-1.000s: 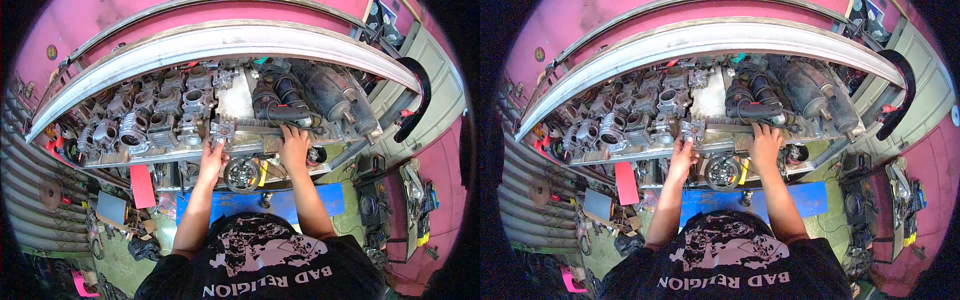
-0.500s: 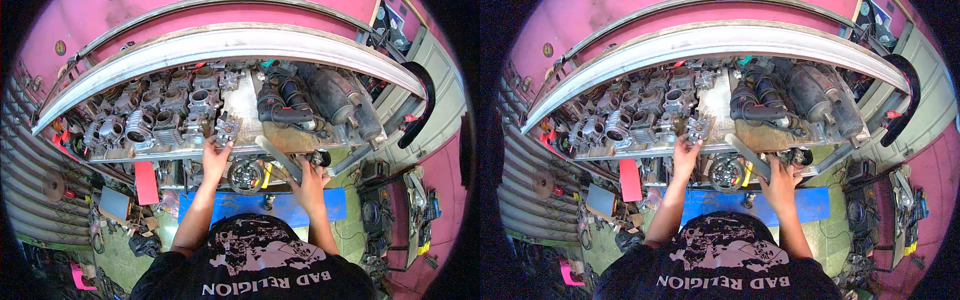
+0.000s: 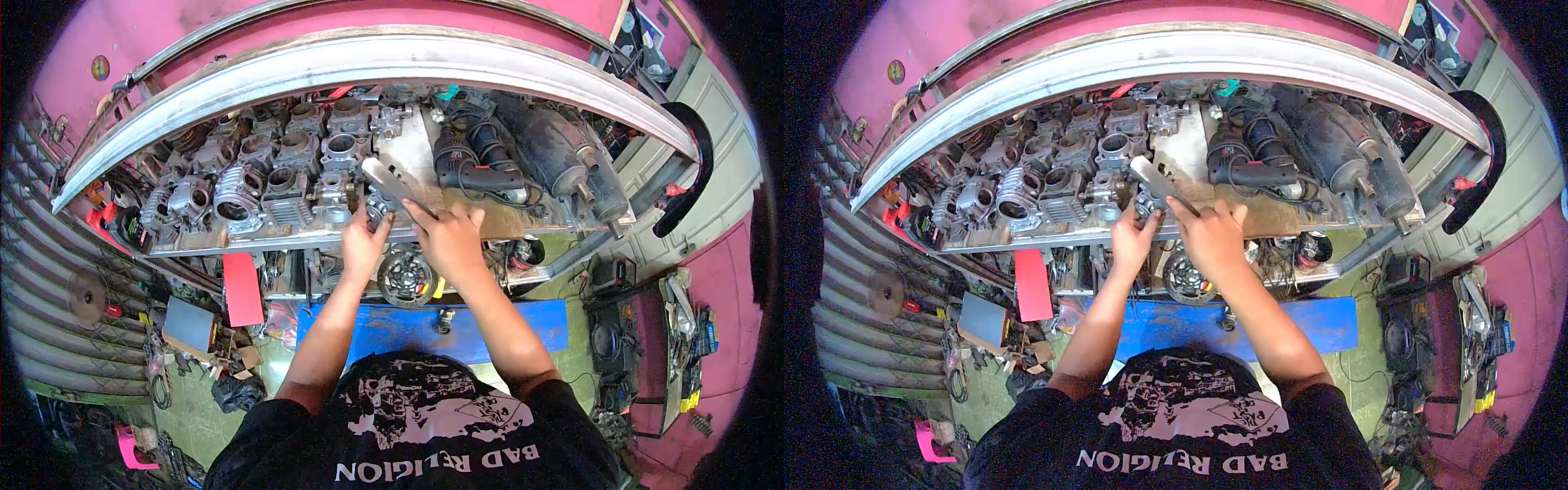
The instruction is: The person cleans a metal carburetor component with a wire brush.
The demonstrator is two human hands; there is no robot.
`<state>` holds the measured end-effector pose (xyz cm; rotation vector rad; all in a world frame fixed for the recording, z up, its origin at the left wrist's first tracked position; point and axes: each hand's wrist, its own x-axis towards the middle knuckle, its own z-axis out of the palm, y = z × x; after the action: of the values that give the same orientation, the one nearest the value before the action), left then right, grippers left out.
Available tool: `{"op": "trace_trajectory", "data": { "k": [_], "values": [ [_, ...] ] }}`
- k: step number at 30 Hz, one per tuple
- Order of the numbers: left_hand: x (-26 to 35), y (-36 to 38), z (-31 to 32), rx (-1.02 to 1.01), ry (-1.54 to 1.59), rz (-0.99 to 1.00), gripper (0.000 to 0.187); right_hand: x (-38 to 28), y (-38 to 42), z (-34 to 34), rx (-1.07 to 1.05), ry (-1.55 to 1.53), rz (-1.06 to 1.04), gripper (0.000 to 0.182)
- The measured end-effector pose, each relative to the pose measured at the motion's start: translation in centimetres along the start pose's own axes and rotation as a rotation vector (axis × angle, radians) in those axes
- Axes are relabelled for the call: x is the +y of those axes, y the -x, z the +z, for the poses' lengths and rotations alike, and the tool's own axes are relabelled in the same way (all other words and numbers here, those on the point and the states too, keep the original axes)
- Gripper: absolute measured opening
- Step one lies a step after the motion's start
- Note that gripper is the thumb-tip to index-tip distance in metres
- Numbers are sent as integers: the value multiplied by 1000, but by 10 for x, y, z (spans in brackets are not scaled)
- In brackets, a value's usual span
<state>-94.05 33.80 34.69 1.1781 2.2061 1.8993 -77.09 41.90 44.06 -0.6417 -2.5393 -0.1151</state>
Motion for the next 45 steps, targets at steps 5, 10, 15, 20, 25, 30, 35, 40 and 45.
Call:
{"op": "trace_trajectory", "data": {
  "k": [5,10,15,20,25,30,35,40,45],
  "values": [
    [7,3,2,15,-102,-25,37,-9,-3,16,98,-11,0,43],
    [20,0,-3,0,-168,-48,33,-28,34,-32,37,26,93,45],
    [16,-3,-8,-82,-11,-107,29,-29,-6,8,-9,75,191,47],
    [1,-2,2,-23,-27,-31,31,-11,3,50,180,-6,115,48],
    [-11,-4,5,3,-64,32,39,-17,39,-18,-21,-68,153,50],
    [-11,-5,-1,-91,-101,-104,51,-22,8,-16,-75,-82,109,48],
    [-16,-5,-2,-77,-82,-40,49,-17,-5,27,-21,-249,115,46],
    [-9,-4,-1,-79,-107,-116,39,8,31,-60,-222,-216,101,46],
    [-6,-6,1,-72,-103,-101,37,12,21,-33,40,-85,73,42]
  ]
}}
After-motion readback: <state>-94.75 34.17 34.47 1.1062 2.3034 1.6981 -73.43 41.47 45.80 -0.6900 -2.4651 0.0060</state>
